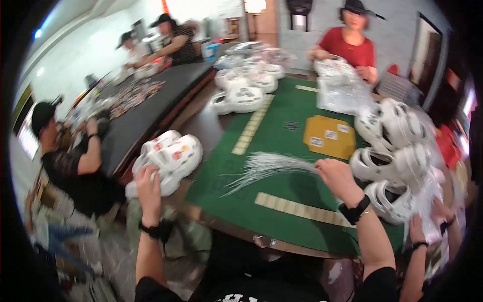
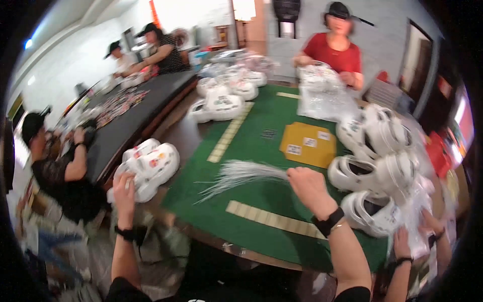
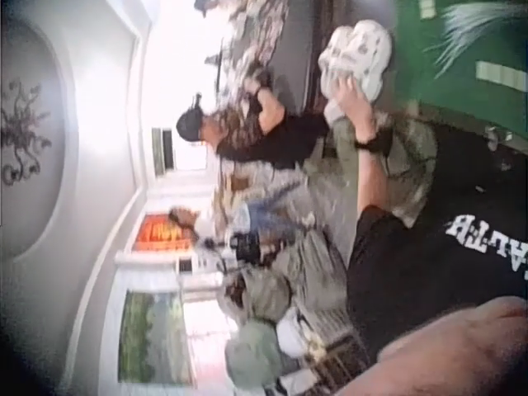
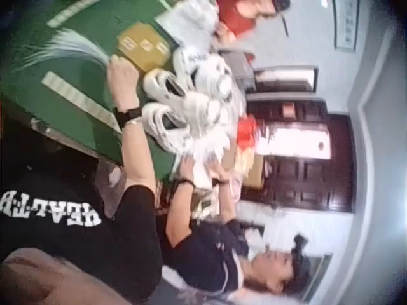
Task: The recorder is shown packaging decorated clogs into plastic bags and organizing them on a table in a workshop setting.
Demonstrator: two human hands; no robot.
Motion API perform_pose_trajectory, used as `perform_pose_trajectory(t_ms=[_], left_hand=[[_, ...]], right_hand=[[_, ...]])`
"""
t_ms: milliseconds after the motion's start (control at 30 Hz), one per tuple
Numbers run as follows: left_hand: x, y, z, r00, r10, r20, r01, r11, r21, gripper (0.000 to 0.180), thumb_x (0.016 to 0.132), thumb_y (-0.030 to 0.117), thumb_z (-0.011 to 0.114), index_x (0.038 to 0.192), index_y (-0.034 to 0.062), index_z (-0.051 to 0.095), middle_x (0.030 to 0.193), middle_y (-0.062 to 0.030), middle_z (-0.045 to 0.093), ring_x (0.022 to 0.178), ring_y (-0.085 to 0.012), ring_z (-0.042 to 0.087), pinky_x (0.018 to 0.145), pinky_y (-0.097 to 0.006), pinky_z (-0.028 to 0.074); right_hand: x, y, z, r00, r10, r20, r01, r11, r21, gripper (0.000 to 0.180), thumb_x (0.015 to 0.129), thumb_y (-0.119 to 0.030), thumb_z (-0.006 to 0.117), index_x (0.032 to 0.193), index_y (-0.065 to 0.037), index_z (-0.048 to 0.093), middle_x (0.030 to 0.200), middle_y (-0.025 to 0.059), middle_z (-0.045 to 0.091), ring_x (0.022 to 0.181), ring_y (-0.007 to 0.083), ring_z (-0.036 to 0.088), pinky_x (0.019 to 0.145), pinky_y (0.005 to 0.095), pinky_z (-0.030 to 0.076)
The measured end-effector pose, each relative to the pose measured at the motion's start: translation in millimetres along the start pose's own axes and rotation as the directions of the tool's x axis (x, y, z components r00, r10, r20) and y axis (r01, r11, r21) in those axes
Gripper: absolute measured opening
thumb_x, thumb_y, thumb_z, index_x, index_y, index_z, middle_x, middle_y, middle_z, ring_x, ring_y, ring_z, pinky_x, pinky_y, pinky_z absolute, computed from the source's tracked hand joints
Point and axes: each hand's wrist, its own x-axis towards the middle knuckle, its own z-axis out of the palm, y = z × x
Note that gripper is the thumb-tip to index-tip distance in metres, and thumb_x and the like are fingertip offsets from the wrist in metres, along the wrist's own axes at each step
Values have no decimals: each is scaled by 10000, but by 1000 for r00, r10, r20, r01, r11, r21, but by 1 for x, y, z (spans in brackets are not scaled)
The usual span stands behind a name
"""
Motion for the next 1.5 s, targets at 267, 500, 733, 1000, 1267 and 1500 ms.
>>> perform_pose_trajectory(t_ms=[267, 500, 733, 1000, 1267, 1500], left_hand=[[8, -100, -11, 976, -177, 131, 164, 981, 103, 288, 849, 164, 661, 1111, 50, 619, 1129, -148, 593, 1123, -326, 537, 935, -424, 440], [30, -103, 15, 979, -107, 175, 56, 960, 275, 612, 731, 328, 789, 1217, 34, 562, 1132, -145, 595, 1111, -347, 530, 931, -453, 434], [62, -125, 27, 897, -218, 385, 140, 966, 218, 778, 680, 462, 790, 1252, -6, 548, 1161, -203, 641, 1114, -317, 602, 940, -400, 452], [64, -82, 25, 853, -225, 470, 228, 972, 52, 326, 820, 239, 702, 994, -37, 693, 900, -199, 705, 834, -231, 682, 741, -353, 511], [2, 106, 18, 817, 64, 573, 141, 942, -306, 266, 832, 102, 675, 1058, -38, 669, 941, -164, 720, 881, -186, 678, 777, -327, 512], [-48, 189, 81, 719, 148, 679, 20, 972, -232, 339, 813, 281, 699, 1010, 8, 658, 851, -216, 679, 826, -389, 657, 728, -444, 514]], right_hand=[[34, -9, 72, 999, 28, 37, -25, 996, -81, 77, 861, -109, 605, 911, -72, 560, 859, 114, 590, 838, 315, 627, 678, 442, 511], [29, -14, 58, 996, 84, 39, -80, 992, -95, 76, 861, -120, 613, 884, -76, 556, 830, 109, 576, 833, 306, 630, 667, 440, 505], [16, -25, 40, 992, 114, 57, -111, 992, -53, 94, 852, -132, 636, 877, -75, 565, 858, 102, 577, 837, 309, 622, 690, 434, 499], [-32, -50, -6, 984, 179, -9, -177, 979, 101, 165, 849, -156, 656, 995, -92, 612, 947, 104, 607, 888, 311, 624, 739, 419, 508], [-78, -36, -22, 927, 374, 0, -366, 906, 215, 196, 868, -175, 648, 1039, -78, 648, 999, 109, 644, 916, 318, 633, 776, 409, 514], [-99, -19, -24, 902, 431, 12, -418, 867, 271, 458, 890, -220, 625, 1328, -128, 527, 1159, 147, 621, 926, 313, 652, 771, 402, 527]])
